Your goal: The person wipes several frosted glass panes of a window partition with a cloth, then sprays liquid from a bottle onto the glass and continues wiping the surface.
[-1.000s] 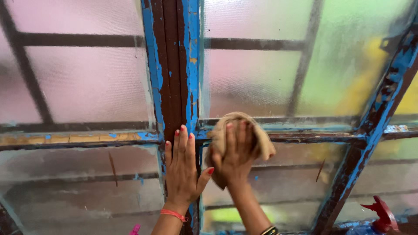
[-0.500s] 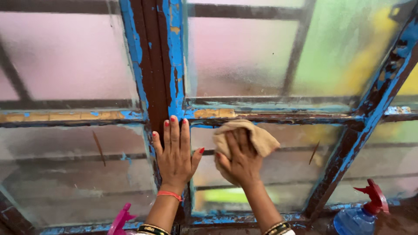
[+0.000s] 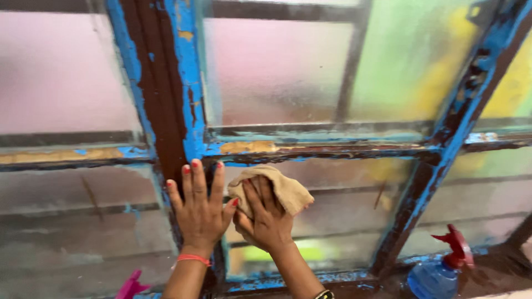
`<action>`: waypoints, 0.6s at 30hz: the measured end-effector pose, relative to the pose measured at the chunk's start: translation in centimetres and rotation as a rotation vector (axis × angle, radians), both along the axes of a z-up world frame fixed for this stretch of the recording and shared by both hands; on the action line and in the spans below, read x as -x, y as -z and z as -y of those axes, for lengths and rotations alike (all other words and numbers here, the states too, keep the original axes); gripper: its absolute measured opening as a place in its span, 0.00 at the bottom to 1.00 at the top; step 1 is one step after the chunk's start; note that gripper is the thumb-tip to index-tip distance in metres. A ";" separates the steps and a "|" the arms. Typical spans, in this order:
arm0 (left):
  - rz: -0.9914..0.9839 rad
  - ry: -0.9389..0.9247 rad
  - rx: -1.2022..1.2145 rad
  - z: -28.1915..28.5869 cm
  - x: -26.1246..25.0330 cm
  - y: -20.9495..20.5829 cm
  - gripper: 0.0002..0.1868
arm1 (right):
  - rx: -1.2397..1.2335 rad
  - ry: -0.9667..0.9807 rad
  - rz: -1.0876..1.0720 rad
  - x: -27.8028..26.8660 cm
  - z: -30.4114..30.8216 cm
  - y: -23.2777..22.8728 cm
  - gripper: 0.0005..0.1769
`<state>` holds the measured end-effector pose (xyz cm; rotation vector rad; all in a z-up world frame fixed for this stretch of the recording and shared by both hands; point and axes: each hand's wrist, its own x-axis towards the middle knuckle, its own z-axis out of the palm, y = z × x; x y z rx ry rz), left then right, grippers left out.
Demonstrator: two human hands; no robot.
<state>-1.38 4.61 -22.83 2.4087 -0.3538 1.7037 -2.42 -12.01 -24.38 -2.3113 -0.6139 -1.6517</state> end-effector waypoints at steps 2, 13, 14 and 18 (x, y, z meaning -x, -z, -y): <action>0.007 0.010 0.013 0.1 0.1 0.0 0.39 | 0.033 -0.019 -0.010 0.2 1.3 -0.2 0.35; -0.088 0.263 -0.056 8.7 0.8 0.3 0.40 | 0.029 0.102 0.017 -1.2 13.7 0.1 0.39; -0.089 0.272 -0.068 9.5 0.6 0.2 0.40 | 0.033 0.137 0.010 -1.2 15.1 0.1 0.40; -0.043 0.200 -0.051 11.6 0.2 0.5 0.40 | -0.010 0.282 -0.008 -1.2 20.9 -0.2 0.43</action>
